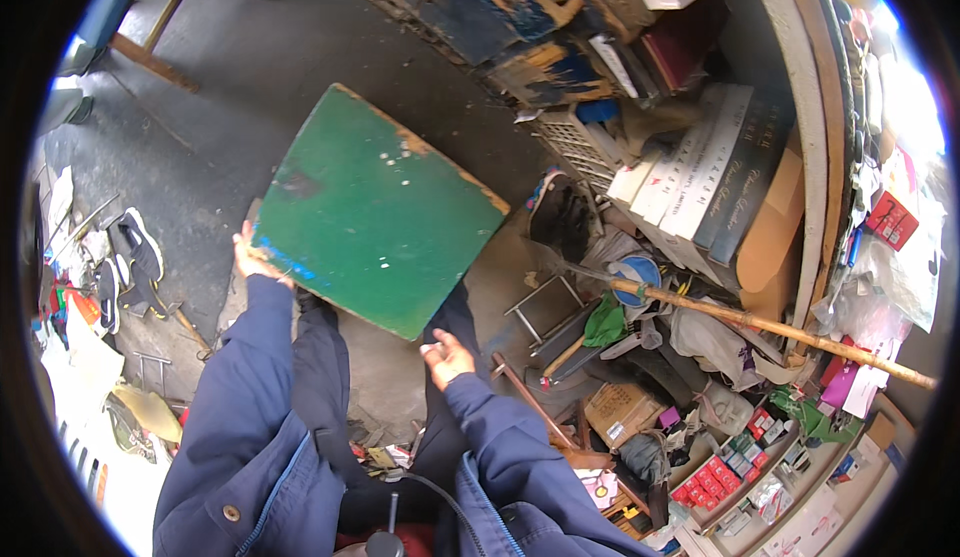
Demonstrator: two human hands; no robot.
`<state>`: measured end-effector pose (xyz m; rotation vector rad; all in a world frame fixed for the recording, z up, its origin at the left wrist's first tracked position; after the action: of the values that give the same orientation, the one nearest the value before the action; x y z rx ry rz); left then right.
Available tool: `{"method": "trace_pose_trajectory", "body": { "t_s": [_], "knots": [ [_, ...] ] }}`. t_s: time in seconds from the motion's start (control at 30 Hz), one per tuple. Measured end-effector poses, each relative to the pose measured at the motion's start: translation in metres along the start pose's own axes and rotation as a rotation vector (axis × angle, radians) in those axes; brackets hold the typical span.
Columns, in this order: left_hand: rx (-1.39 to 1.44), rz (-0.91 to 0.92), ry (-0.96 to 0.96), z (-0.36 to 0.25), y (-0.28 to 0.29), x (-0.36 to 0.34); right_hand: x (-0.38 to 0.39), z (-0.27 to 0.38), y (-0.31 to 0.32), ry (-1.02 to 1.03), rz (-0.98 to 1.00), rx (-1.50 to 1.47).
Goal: The person stitches a black slip-on shoe by hand using a needle and thread, repeatedly pulling the thread through the sole and upper. They then retrieve a key from a green cabinet and use a key-cutting machine to duplicate it.
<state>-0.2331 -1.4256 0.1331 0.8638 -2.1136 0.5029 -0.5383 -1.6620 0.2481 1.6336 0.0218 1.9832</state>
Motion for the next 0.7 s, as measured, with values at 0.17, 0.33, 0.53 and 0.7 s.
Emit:
{"method": "trace_pose_trajectory", "body": {
  "t_s": [0.17, 0.33, 0.53, 0.7],
  "knots": [
    [0.019, 0.119, 0.049, -0.043, -0.032, 0.079, 0.011, -0.027, 0.03, -0.028, 0.108, 0.009],
    [-0.202, 0.392, -0.385, -0.091, -0.104, 0.184, 0.032, -0.038, 0.081, -0.085, 0.196, -0.055],
    [-0.485, 0.672, -0.981, -0.096, -0.278, 0.228, 0.048, -0.038, 0.11, 0.086, 0.136, -0.089],
    [-0.717, 0.61, -1.176, -0.066, -0.387, 0.21, 0.056, -0.067, 0.113, 0.119, 0.058, -0.21]
  ]
}}
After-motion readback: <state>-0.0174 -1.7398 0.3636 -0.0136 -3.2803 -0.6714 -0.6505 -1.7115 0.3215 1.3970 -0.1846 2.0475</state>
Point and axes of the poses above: each hand's wrist, its own x-axis away from the middle knuckle, its own y-axis out of the back of the hand, z = x × y, the point moved 2 cm from there along -x, towards the middle knuckle, and after that the axes turned 10 degrees about -z, right-handed, at the moved point
